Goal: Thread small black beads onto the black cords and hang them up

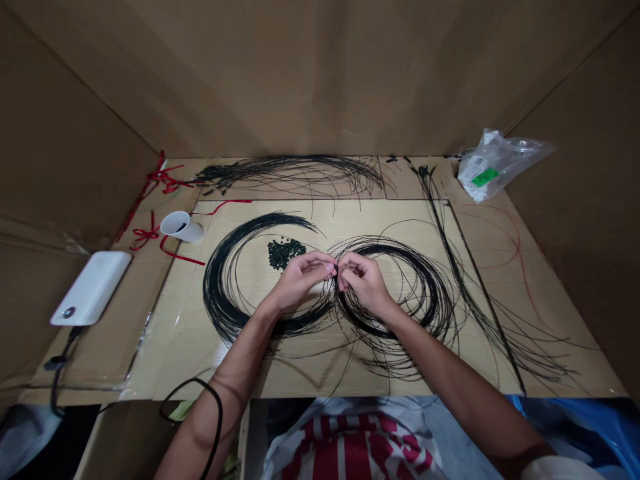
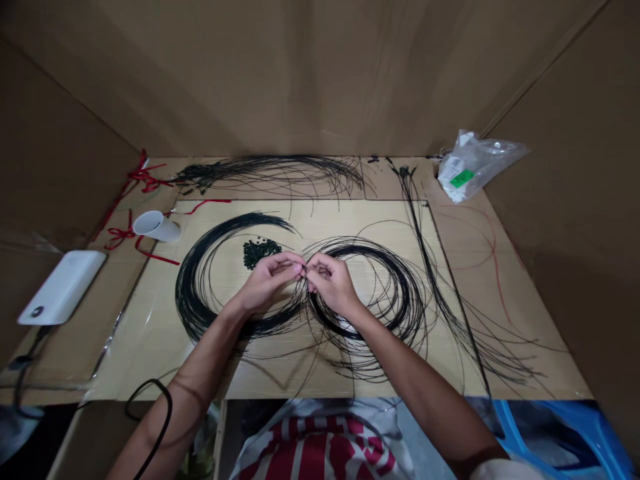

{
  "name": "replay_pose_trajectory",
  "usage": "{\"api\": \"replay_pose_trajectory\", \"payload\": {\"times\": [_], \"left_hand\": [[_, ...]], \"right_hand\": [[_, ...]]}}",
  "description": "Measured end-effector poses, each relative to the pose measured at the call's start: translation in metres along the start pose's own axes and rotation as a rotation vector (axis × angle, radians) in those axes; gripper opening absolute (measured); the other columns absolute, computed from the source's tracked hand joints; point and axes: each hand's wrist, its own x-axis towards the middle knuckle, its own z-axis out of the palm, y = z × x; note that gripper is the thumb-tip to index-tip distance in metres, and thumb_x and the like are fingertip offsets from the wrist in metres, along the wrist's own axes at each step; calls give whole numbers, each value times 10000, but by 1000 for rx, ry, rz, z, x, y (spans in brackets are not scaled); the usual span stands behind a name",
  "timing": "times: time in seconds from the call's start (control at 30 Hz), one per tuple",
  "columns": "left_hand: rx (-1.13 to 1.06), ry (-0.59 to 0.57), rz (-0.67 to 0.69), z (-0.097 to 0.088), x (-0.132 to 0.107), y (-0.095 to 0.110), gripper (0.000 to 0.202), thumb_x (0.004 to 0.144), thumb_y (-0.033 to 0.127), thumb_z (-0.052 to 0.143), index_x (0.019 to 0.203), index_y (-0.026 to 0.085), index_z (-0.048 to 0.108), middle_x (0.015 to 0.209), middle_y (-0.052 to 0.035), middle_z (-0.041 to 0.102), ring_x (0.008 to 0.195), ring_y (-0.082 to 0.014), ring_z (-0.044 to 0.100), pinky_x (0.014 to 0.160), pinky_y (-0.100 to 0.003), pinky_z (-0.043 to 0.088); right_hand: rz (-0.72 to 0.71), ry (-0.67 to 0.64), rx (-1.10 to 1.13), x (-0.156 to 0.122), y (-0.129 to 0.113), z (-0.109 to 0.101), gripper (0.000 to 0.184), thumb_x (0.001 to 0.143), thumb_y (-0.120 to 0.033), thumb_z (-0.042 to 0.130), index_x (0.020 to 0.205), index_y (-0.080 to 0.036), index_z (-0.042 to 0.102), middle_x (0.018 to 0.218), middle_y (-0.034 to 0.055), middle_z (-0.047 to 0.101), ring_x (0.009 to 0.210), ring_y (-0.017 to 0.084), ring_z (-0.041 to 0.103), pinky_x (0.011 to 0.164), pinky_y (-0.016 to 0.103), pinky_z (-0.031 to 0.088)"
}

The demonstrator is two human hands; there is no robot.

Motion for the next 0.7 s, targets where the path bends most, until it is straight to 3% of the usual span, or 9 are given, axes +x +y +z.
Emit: {"api": "replay_pose_trajectory", "payload": {"times": [0.37,0.53,0.7], "left_hand": [[28,43,28,1,0,3,386,790,411,931,1060,166,804,984,-82,790,920,-189,728,911,-303,569],[-12,97,-16,1,2,1,382,768,454,938,951,153,789,876,-56,764,810,-157,693,804,-262,551],[20,89,0,4,2,4,380,752,470,938,898,156,781,879,-56,767,809,-166,691,792,-269,552]], "right_hand": [[-10,-15,28,1,2,-2,144,897,-297,712,792,-210,667,583,-37,617,522,132,549,549,261,444],[-13,-11,42,1,4,-2,209,923,-377,750,815,-211,683,611,-24,636,538,143,565,553,269,452],[-8,-39,12,1,4,-2,275,936,-453,766,826,-210,698,628,-15,646,565,150,580,578,275,470]]}}
